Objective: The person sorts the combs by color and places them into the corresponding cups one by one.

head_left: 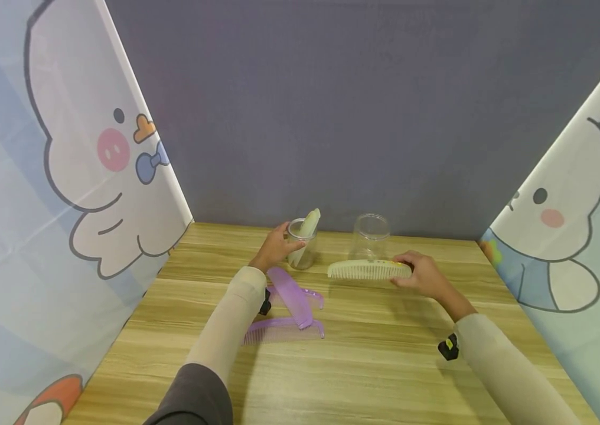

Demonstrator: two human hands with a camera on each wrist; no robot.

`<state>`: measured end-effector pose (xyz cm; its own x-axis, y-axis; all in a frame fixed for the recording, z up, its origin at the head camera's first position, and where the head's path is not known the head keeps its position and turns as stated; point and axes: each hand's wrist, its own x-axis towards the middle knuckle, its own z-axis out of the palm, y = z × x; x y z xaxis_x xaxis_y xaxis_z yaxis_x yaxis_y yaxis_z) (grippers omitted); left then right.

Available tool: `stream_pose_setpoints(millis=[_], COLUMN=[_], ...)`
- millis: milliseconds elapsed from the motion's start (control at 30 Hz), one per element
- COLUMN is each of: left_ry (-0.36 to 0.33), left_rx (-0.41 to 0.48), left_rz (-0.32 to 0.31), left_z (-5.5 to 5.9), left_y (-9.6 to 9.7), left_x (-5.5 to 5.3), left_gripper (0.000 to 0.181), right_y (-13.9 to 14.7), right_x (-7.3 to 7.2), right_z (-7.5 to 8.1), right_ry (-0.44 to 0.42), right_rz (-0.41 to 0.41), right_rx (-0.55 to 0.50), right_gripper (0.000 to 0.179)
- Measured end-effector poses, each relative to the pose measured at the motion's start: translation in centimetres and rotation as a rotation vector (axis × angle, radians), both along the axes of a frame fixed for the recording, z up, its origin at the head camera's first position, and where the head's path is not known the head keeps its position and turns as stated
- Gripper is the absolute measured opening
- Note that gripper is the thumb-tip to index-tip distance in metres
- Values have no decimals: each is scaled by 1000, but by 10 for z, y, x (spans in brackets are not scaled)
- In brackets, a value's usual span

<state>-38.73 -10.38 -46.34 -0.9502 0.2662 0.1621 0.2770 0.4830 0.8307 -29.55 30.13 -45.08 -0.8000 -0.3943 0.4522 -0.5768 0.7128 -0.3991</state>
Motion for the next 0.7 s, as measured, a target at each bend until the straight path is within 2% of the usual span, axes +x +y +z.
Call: stream_pose_setpoints(millis=[400, 567, 700], left_ry=[-1, 5, 8], left_rx=[-29, -28, -32], left_rz=[25, 34, 30], left_z=[-2, -1, -2], left_y=[2, 2, 2], left_x=[-3, -2, -3], left_gripper=[86, 86, 85], right_y=[-10, -15, -22], right_x=[-20, -29, -35], right_z=[28, 34, 38], right_ry=[27, 55, 34], right_rz=[-104, -134, -163], right_rx=[12, 13, 3], right_gripper=[44, 43, 46])
